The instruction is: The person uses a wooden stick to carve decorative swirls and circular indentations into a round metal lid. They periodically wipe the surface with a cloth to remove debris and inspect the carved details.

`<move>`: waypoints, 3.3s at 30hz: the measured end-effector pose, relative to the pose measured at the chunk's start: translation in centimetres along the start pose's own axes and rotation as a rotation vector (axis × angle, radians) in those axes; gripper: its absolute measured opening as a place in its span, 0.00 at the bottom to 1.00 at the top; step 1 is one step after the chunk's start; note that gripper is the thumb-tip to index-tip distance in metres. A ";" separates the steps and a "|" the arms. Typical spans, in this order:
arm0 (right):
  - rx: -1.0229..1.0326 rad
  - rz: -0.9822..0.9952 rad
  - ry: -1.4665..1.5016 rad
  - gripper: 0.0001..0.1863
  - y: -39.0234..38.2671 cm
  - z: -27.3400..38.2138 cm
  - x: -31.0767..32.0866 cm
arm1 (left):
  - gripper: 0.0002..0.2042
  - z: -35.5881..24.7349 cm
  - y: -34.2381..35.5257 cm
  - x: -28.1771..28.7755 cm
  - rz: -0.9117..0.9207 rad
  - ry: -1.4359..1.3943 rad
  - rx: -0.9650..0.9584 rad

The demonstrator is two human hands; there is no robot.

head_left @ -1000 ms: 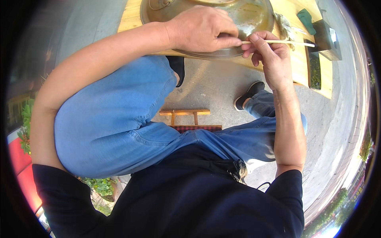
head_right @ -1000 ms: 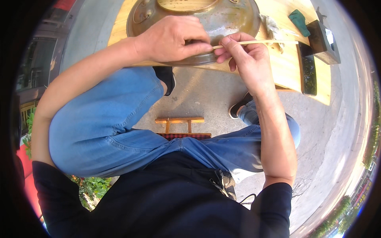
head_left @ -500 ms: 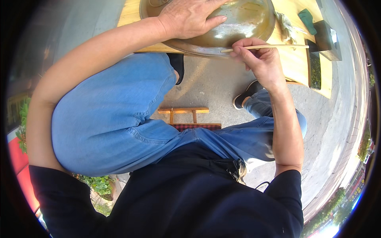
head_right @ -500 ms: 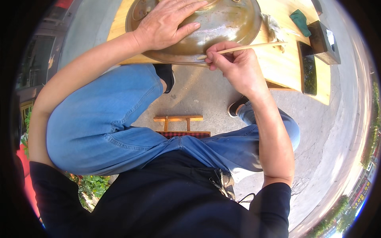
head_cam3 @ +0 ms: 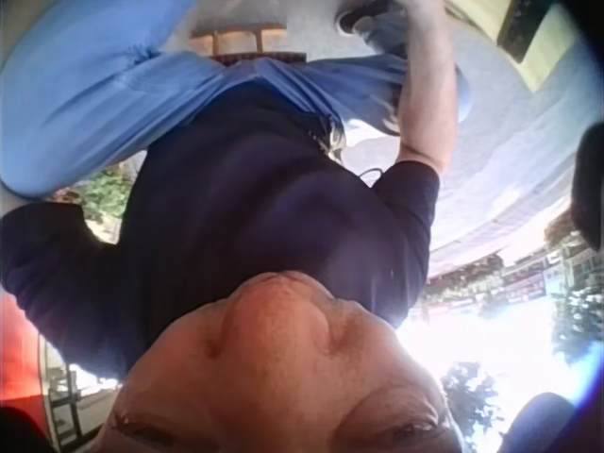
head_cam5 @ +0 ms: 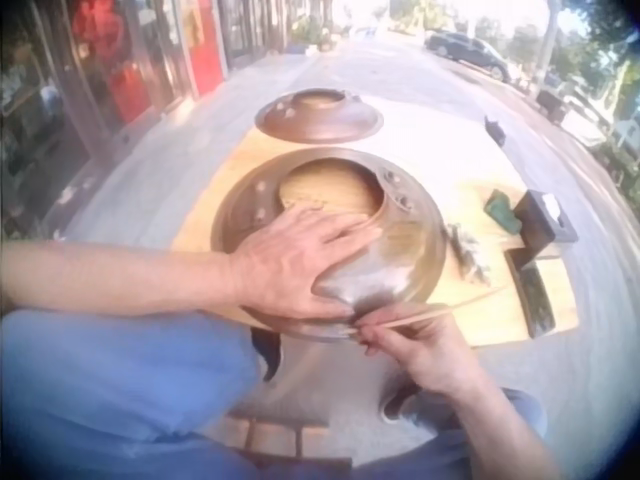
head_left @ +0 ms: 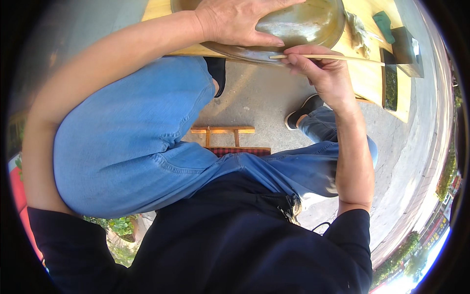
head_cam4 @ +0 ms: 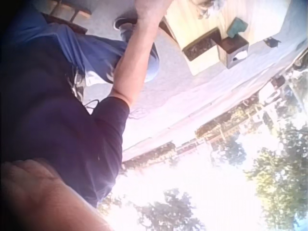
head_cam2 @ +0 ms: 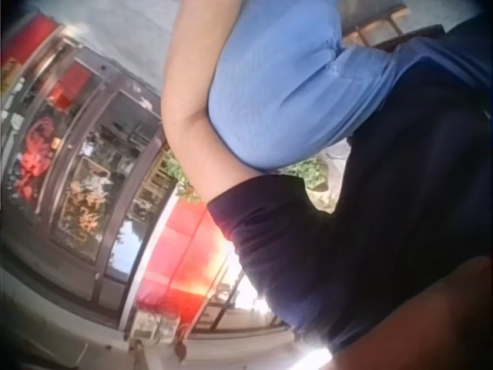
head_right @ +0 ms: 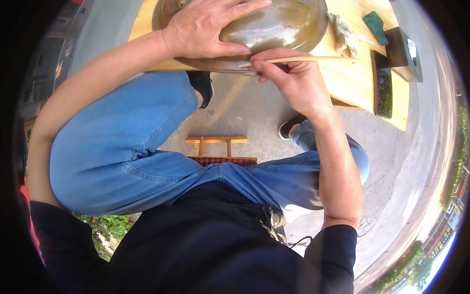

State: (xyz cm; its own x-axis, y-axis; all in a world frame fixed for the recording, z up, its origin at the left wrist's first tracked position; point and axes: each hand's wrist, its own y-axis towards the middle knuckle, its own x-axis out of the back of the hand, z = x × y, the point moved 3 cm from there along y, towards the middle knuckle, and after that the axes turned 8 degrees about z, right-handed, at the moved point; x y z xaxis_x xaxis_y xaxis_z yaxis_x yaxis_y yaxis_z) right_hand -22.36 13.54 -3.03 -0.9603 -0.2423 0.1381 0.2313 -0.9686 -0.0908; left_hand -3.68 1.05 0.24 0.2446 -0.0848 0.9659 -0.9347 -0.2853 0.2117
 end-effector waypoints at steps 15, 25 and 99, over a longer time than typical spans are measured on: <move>-0.079 0.014 0.011 0.09 0.0 -0.3 0.5 | 0.45 0.2 -0.5 -0.1 -0.026 -0.019 -0.004; -0.074 0.005 0.010 0.08 0.4 -0.2 0.2 | 0.43 0.3 -0.6 -0.1 -0.059 0.006 -0.035; -0.041 0.079 0.012 0.08 0.4 -0.1 0.8 | 0.41 0.3 -0.6 0.1 -0.093 -0.017 -0.061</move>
State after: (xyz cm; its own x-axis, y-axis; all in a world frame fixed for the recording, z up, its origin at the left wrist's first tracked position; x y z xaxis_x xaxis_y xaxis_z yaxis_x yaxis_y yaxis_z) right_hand -23.03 12.99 -3.06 -0.9412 -0.3167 0.1175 0.2998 -0.9435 -0.1410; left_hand -3.01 0.92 0.14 0.3353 -0.0768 0.9390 -0.9215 -0.2342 0.3099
